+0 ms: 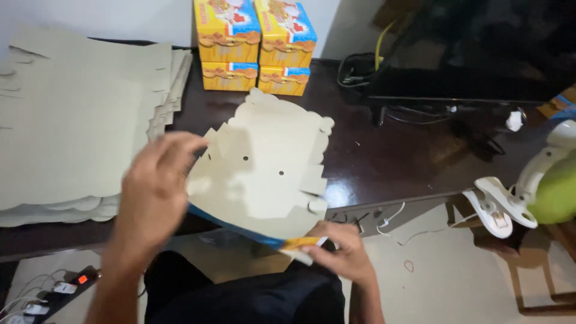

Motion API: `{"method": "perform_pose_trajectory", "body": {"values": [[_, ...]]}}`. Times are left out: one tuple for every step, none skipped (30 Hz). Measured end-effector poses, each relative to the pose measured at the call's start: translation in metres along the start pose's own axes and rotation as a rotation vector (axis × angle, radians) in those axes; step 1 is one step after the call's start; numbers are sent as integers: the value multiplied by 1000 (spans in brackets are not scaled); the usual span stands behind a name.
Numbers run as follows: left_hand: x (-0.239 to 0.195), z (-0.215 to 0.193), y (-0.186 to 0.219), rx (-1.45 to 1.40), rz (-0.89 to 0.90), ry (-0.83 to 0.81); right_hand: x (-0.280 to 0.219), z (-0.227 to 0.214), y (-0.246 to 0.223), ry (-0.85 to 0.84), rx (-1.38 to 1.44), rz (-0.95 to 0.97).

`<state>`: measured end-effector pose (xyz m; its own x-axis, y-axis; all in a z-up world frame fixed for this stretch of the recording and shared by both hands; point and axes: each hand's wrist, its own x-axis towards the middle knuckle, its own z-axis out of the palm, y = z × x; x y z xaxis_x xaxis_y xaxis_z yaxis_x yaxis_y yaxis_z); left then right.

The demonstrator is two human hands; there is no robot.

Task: The person assembles a flat cardboard sheet into a small rectangular box by folding and tucking the side flaps. They then place the completed box on a stack of similar boxes on the table.

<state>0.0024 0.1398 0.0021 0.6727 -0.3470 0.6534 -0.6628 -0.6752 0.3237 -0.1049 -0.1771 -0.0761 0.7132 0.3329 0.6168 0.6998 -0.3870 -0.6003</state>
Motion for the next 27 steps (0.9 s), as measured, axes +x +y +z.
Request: {"method": "perform_pose_trajectory", "body": {"values": [[-8, 0, 13, 7, -4, 4, 7, 8, -8, -4, 5, -7], [-18, 1, 26, -61, 162, 33, 13, 16, -18, 26, -19, -1], [-28, 2, 39, -130, 329, 62, 18, 25, -27, 57, -42, 6], [-33, 4, 49, -127, 320, 63, 19, 29, -29, 49, -36, 6], [-39, 5, 58, -110, 346, -58, 20, 33, -31, 36, -70, 14], [-44, 7, 67, -94, 375, -180, 21, 38, -33, 26, -104, 22], [-49, 11, 67, -92, 369, -181, 21, 39, -36, 21, -99, 22], [-53, 16, 66, -77, 386, -168, 23, 39, -39, -5, -81, 4], [-57, 20, 65, -62, 403, -155, 26, 39, -42, -30, -62, -14], [-60, 23, 62, -60, 404, -153, 27, 36, -40, -30, -63, -16], [-62, 27, 60, -129, 389, -115, 28, 32, -39, -119, -6, -61], [-64, 31, 57, -198, 376, -77, 30, 28, -37, -207, 50, -104], [-65, 31, 55, -197, 378, -75, 27, 28, -36, -206, 48, -107], [-66, 32, 53, -263, 352, -39, 24, 28, -34, -289, -50, -22], [-66, 32, 52, -330, 327, -3, 21, 27, -32, -371, -150, 62], [-65, 31, 51, -332, 329, -1, 22, 30, -30, -371, -153, 63], [-64, 30, 50, -355, 336, -5, 23, 33, -28, -378, -357, 14], [-63, 29, 49, -376, 343, -11, 23, 37, -25, -382, -559, -35], [-61, 30, 52, -377, 344, -12, 18, 39, -23, -381, -560, -33], [-59, 29, 52, -372, 323, 58, 16, 42, -19, -250, -587, -41], [-57, 29, 53, -366, 302, 127, 14, 45, -15, -118, -612, -48], [-55, 31, 52, -359, 297, 128, 19, 47, -17, -120, -606, -53], [-53, 34, 51, -324, 285, 162, 24, 50, -18, -18, -669, -155], [-52, 37, 50, -293, 271, 194, 27, 52, -20, 83, -730, -252], [-50, 41, 50, -291, 263, 193, 25, 55, -19, 78, -723, -252], [-47, 45, 50, -232, 236, 235, 23, 57, -18, 127, -755, -260], [-45, 50, 50, -174, 210, 277, 22, 59, -17, 175, -787, -267]]}}
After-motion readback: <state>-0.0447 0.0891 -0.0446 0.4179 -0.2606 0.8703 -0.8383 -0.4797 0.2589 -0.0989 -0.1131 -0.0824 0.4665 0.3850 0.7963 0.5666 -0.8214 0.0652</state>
